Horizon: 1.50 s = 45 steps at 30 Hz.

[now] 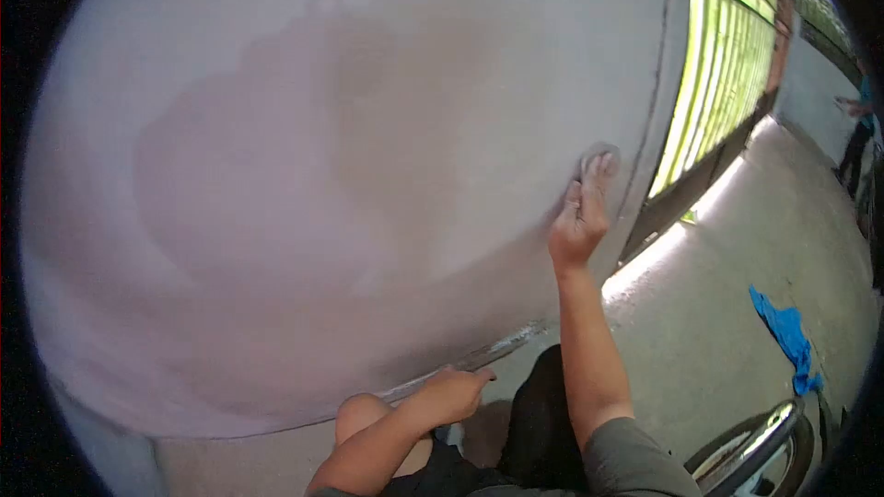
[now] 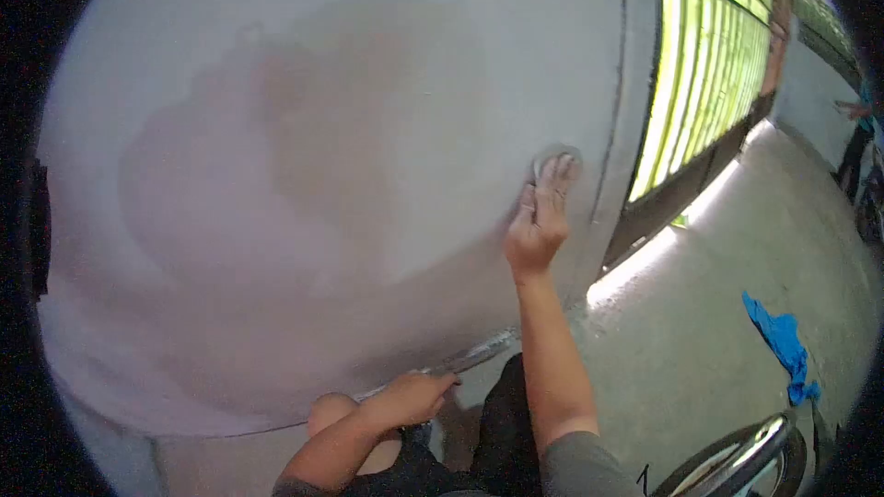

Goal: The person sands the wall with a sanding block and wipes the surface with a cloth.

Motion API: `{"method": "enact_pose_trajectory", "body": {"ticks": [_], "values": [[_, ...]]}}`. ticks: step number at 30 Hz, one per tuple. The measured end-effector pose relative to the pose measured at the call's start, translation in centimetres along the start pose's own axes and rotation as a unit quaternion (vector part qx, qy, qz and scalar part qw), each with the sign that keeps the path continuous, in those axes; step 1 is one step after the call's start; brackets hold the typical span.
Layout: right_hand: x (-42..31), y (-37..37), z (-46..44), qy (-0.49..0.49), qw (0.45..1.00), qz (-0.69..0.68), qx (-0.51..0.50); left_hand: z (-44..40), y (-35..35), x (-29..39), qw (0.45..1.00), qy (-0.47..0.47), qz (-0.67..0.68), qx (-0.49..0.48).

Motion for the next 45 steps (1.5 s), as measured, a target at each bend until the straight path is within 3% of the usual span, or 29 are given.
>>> {"method": "enact_pose_trajectory", "body": {"ticks": [5, 8, 10, 16, 18, 22, 25, 28, 30, 33, 35, 37, 40, 45], "values": [[0.7, 0.4, 0.5, 0.005, 0.999, 0.017, -0.03, -2.0, -2.2, -1.2, 0.998, -0.049, -0.038, 0.029], [0.5, 0.1, 0.5, -0.009, 0.999, -0.021, -0.023, -0.9, -0.3, 0.3, 0.999, -0.014, -0.041, 0.025], [0.7, 0.4, 0.5, 0.009, 0.999, -0.039, -0.015, -0.7, -0.4, 1.5, 0.998, -0.042, -0.051, -0.014], [0.1, 0.4, 0.4, -0.001, 0.999, 0.002, -0.039, 0.0, -1.8, 0.6, 0.996, -0.074, -0.039, 0.035], [-0.2, 0.1, 0.4, 0.051, 0.998, 0.044, -0.014, 0.5, -2.3, -0.3, 0.999, -0.04, -0.028, 0.017], [-1.2, -0.5, 0.4, 0.048, 0.998, 0.047, -0.013, 2.6, -3.4, -2.3, 0.998, -0.039, -0.016, 0.049], [-2.3, -0.6, 0.4, 0.129, 0.99, 0.058, -0.002, 2.7, -4.1, -3.8, 0.995, -0.038, -0.02, 0.085], [-0.8, -0.2, 0.3, 0.078, 0.996, 0.03, -0.016, 3.5, -3.0, -3.7, 0.998, 0.008, -0.005, 0.055], [0.0, 0.1, 0.4, 0.012, 0.998, 0.066, 0.02, 4.1, -2.2, -1.6, 0.998, 0.03, -0.049, -0.022], [-2.9, -0.9, 0.5, 0.092, 0.995, 0.028, -0.008, 3.5, -2.7, -0.7, 1.0, -0.01, -0.013, -0.018], [-2.5, -0.4, 0.1, 0.095, 0.995, 0.019, -0.007, 2.0, -3.7, -0.8, 0.999, -0.029, -0.019, -0.004], [-0.5, 0.6, -0.6, -0.068, 0.997, -0.04, -0.006, 1.5, -2.9, -0.3, 0.999, -0.046, -0.025, 0.013], [-2.3, -0.4, 0.3, -0.034, 0.999, 0.01, -0.001, 0.2, -2.6, 0.9, 0.996, -0.07, -0.059, -0.003], [-4.1, -0.6, 0.4, 0.05, 0.998, 0.023, -0.02, -2.7, -3.7, 0.9, 0.994, -0.082, -0.039, 0.06]]}}
Point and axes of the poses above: each hand's wrist, its own z-axis away from the middle knuckle, its own y-axis out of the back of the hand, x = y × z, the point moved 5 cm from there along -z, towards the middle knuckle, and after that the axes turned 8 degrees about -x, right-handed, at the moved point
